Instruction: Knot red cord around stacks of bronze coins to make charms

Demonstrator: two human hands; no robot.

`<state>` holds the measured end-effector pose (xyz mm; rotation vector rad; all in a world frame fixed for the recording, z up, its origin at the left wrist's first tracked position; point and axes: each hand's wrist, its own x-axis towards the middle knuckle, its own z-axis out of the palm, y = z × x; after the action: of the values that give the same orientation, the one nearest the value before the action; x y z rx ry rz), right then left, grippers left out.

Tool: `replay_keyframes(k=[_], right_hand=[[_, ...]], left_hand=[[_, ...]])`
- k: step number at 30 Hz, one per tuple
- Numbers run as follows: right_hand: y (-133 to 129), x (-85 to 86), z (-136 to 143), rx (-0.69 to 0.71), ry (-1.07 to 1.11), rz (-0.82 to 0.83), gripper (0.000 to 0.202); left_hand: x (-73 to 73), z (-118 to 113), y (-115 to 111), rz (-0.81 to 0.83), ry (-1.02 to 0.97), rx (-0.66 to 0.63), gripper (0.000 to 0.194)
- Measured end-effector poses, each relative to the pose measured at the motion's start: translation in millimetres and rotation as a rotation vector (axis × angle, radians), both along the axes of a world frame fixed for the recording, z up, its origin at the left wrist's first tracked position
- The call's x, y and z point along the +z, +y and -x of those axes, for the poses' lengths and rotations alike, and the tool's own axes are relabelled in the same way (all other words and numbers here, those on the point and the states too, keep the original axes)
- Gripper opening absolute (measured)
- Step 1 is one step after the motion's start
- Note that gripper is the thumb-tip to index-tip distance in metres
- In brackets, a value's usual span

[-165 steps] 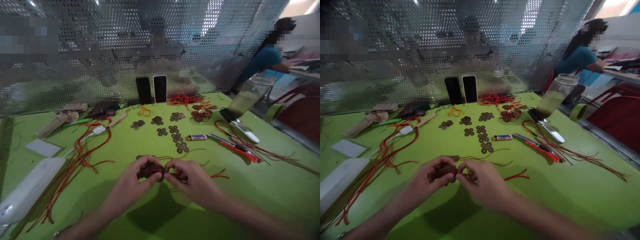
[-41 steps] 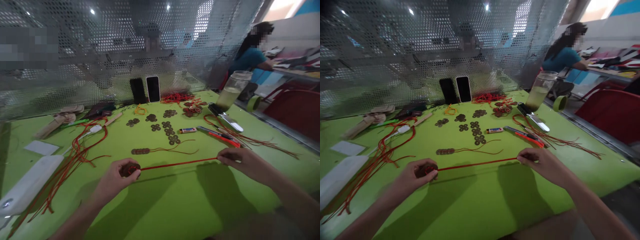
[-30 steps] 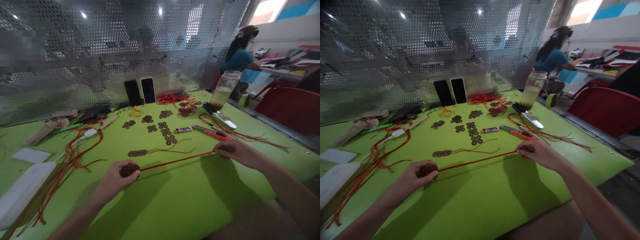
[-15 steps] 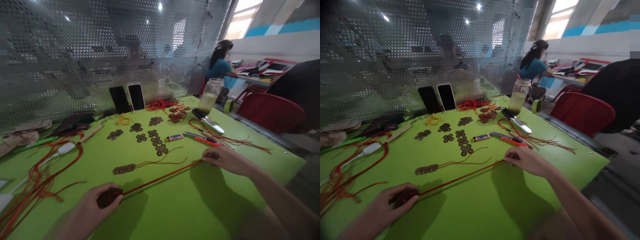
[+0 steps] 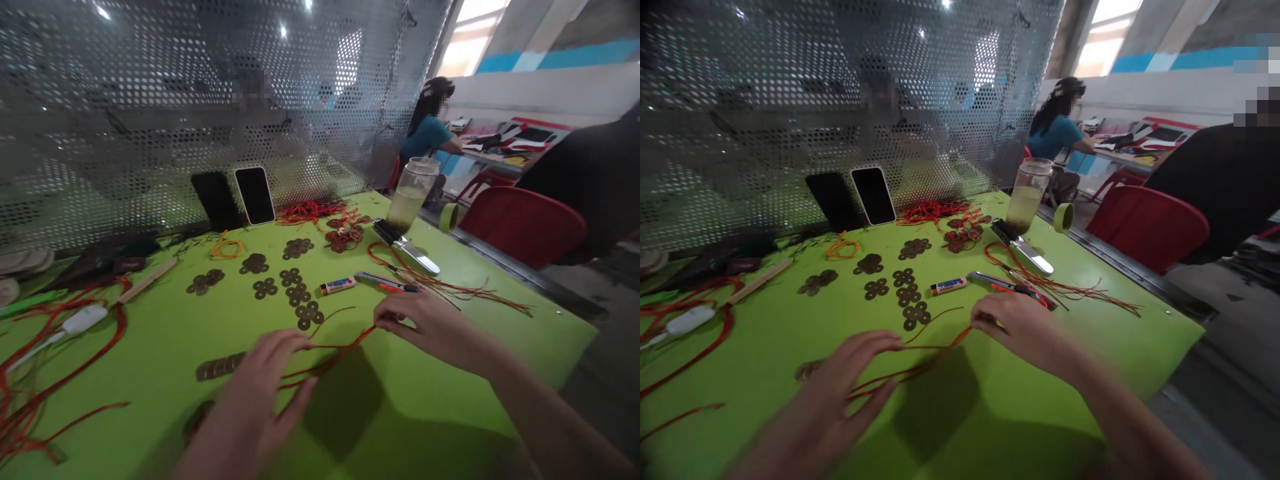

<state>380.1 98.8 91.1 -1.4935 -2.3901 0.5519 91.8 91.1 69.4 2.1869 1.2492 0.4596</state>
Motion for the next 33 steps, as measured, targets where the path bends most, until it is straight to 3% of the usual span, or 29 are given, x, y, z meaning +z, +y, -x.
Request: replay_keyframes(k=[2,4,7,9,12,16,19,22,25,28,30,33], right_hand=[[3.1,3.5,6.0,0.038,-0.026,-0.034,0.019],[7.4,4.1,9.8,0.048,-0.055,-0.072,0.019],[16.9,-0.9,7.7,0.052,-0.031,-0.097,0.018],[25.1,-9.3,-1.3,-0.004,-0.02,-0.149,0.019],[37.3,-28.8,-25.1,-0.232,-0.136,-0.229,0.03],[44.4,-51.2,-52.7,-0.348,-0.215,-0.148,0.023],[40.1,-51.9,-52.0,-0.388,-0.162,-0.125,0.019],[30.5,-41.4,-32.7,-0.421,-0.077,-0.101,0.014],[19.6,-33.2,-4.6,-0.375,0.274,0.037,0.009],[11.4,-36.4,20.2,-0.318,0.799,0.344,0.025],[8.3,-42.0,30.5,-0.316,0.972,0.511,0.035],[6.6,-47.5,37.0,-0.342,1.088,0.626,0.043]], left_hand=[[8.6,-49.7,11.6,0.209,-0.153,-0.037,0.032],[8.5,-86.4,23.1,0.36,-0.287,-0.084,0.028],[-4.1,-108.9,34.7,0.441,-0.403,-0.052,0.024],[-14.0,-107.6,38.6,0.446,-0.427,0.008,0.023],[-22.7,-98.8,41.8,0.51,-0.463,0.068,0.026],[-21.7,-94.7,44.0,0.583,-0.596,0.075,0.025],[-16.3,-96.2,43.5,0.569,-0.655,0.075,0.023],[-11.3,-97.1,41.9,0.529,-0.675,0.103,0.021],[-8.3,-97.0,41.0,0.463,-0.697,0.129,0.021],[-6.5,-96.3,41.3,0.404,-0.745,0.123,0.02],[-5.0,-95.6,41.5,0.382,-0.781,0.115,0.019],[-2.5,-94.8,40.6,0.37,-0.811,0.093,0.022]])
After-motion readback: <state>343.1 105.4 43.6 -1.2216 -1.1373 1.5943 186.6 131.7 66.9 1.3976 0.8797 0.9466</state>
